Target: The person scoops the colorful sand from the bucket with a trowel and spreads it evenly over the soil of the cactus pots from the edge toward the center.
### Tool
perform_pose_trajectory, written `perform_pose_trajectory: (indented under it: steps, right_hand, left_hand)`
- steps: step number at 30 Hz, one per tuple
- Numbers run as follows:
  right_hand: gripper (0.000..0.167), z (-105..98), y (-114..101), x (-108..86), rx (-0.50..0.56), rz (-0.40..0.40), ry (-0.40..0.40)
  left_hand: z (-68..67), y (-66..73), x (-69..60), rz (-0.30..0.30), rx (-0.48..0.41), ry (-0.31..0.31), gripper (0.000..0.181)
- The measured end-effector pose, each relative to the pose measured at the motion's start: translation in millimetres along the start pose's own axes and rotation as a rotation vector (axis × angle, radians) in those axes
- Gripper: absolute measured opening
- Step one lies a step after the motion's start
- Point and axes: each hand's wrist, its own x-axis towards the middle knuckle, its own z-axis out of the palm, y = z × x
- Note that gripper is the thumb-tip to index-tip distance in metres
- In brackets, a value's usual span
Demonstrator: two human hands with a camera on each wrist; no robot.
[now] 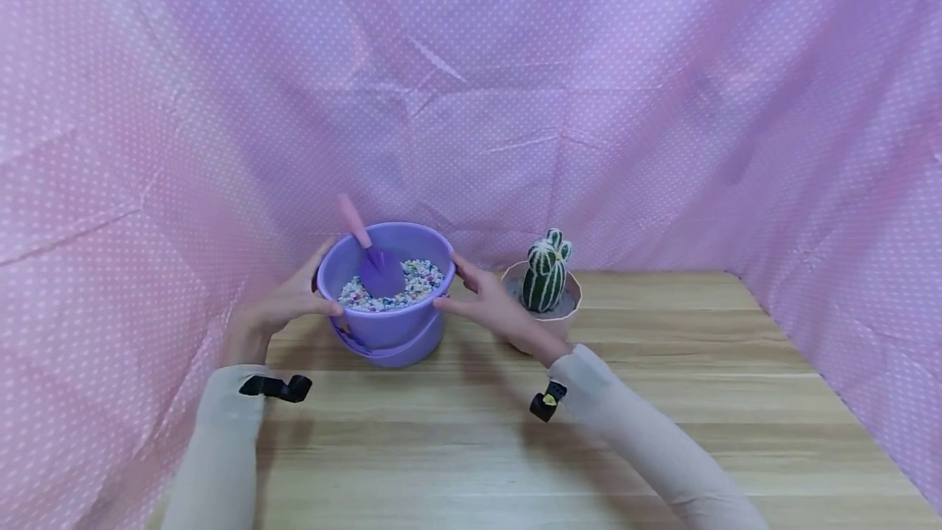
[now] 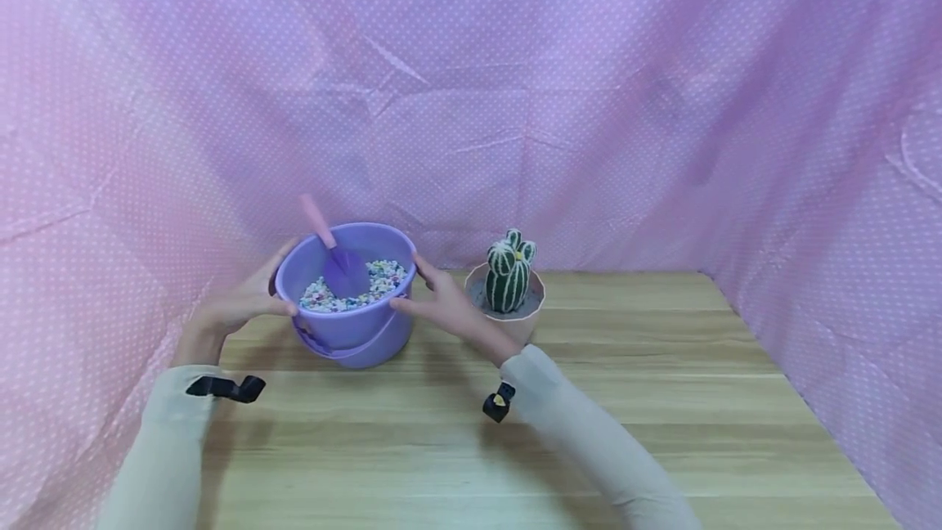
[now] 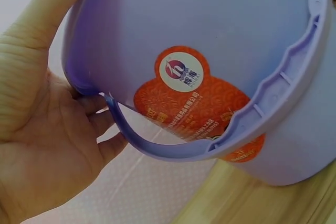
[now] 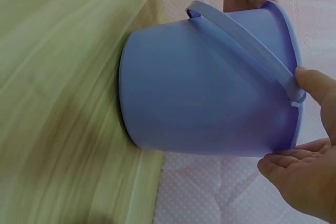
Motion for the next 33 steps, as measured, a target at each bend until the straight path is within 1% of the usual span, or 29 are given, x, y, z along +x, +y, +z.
perform_pose_trajectory:
  steps: [2,4,8,10,14,17,21,24,26,29,31,33]
  right_hand:
    - [0.091,-8,1,-4.6,0.018,0.016,-0.023]
    - [0.09,-15,2,-7.1,0.008,0.011,-0.04]
    - [0.085,-27,7,-5.5,-0.082,-0.056,-0.058]
    - [0.085,-29,7,-5.1,-0.114,-0.069,-0.068]
    - [0.087,-31,5,-7.4,-0.179,-0.033,-0.083]
    - [0.088,-31,3,-9.7,-0.234,0.007,-0.082]
    - [0.088,-32,0,-10.4,-0.296,0.02,-0.077]
    - [0.088,-34,-2,-9.2,-0.328,0.013,-0.083]
    - [0.088,-34,-3,-8.7,-0.349,0.016,-0.089]
    - [0.088,-34,-5,-7.5,-0.388,0.013,-0.093]
    - [0.088,-34,-5,-7.1,-0.421,0.012,-0.094]
    - [0.089,-34,-5,-7.1,-0.452,0.014,-0.095]
  left_hand:
    - [6.9,1.6,2.7,-0.011,0.006,0.016,0.119]
    - [12.5,2.5,4.5,-0.038,0.015,0.032,0.122]
    - [20.2,5.4,7.0,-0.088,0.031,0.056,0.128]
    - [22.1,6.3,7.2,-0.108,0.042,0.068,0.129]
    - [23.6,8.8,6.4,-0.129,0.07,0.075,0.129]
    - [23.4,10.1,6.0,-0.146,0.093,0.07,0.127]
    - [21.3,11.0,5.8,-0.152,0.142,0.061,0.126]
    - [17.4,11.6,6.2,-0.129,0.164,0.044,0.12]
    - [14.2,12.3,6.6,-0.104,0.158,0.021,0.114]
    - [8.1,15.7,8.8,-0.074,0.119,-0.031,0.105]
    - [4.6,19.7,9.7,-0.079,0.102,-0.055,0.102]
    - [2.0,24.8,10.7,-0.097,0.109,-0.064,0.098]
